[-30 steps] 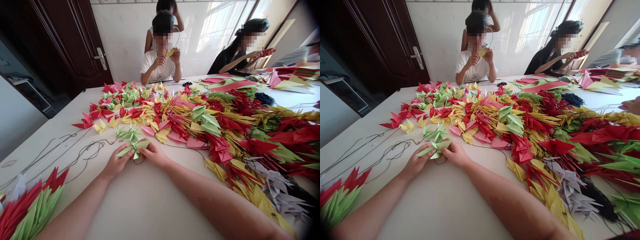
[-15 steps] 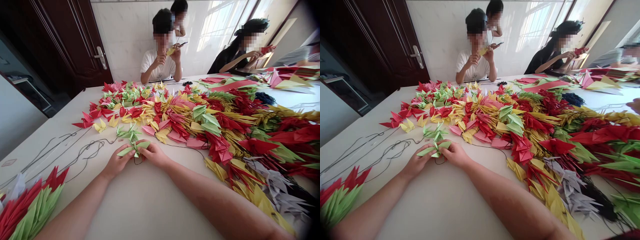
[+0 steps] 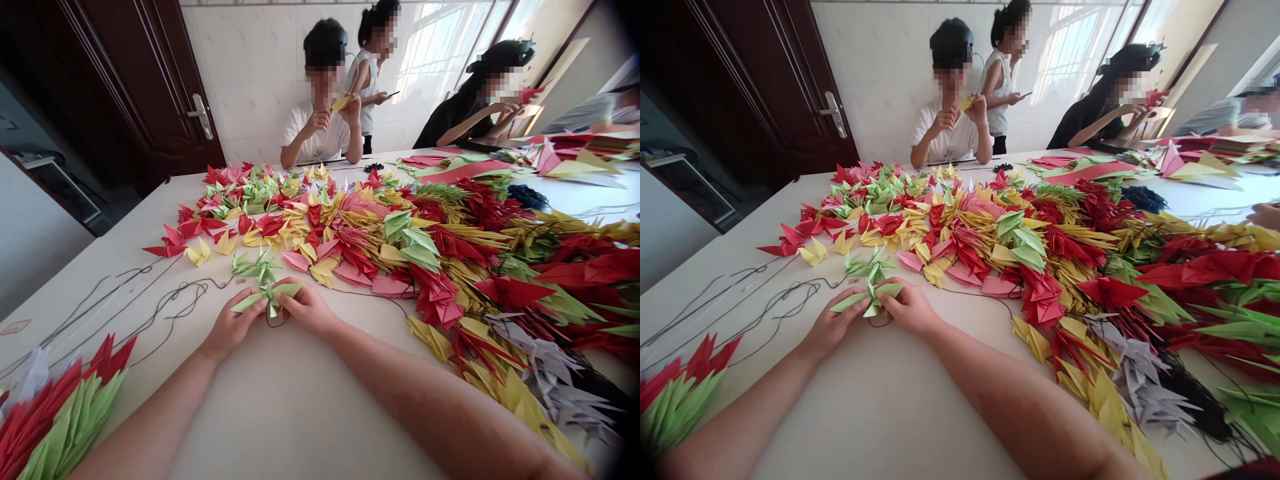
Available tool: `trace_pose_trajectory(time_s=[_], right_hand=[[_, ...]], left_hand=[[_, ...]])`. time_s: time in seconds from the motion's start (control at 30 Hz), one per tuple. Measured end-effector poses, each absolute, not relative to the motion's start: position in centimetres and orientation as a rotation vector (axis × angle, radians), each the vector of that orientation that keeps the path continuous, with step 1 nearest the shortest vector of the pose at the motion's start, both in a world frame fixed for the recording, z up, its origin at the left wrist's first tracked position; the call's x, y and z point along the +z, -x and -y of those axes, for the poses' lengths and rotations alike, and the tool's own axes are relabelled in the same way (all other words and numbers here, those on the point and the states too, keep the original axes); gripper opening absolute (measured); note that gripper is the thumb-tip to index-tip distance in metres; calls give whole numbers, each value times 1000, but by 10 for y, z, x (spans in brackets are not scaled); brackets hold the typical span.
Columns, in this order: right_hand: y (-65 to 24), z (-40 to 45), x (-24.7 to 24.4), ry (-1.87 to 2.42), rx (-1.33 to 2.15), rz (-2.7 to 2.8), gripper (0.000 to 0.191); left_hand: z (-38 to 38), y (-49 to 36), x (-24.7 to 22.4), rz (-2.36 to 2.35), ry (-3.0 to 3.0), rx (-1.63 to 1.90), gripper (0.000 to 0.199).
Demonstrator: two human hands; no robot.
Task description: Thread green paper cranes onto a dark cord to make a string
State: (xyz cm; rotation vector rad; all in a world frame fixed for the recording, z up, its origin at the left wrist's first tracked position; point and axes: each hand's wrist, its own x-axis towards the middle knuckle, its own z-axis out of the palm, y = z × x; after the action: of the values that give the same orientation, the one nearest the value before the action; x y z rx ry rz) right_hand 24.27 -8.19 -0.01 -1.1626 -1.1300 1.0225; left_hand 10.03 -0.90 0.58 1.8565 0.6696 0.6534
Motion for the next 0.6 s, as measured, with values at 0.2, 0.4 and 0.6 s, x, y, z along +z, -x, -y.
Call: trace_pose_trajectory(time_s=[0.2,0.4,0.6], right_hand=[[-245,80,-6,1163,1007,1081,24],[-247,80,-5,1123,1064,1056,25],[-248,82,-3,1179,1152,1052,27]], left_hand=[[6,-99,3,-696,-1874,772,20],[5,-99,1,-700,-1897,749,21],[6,-99,4,-721,-1872,745,23]])
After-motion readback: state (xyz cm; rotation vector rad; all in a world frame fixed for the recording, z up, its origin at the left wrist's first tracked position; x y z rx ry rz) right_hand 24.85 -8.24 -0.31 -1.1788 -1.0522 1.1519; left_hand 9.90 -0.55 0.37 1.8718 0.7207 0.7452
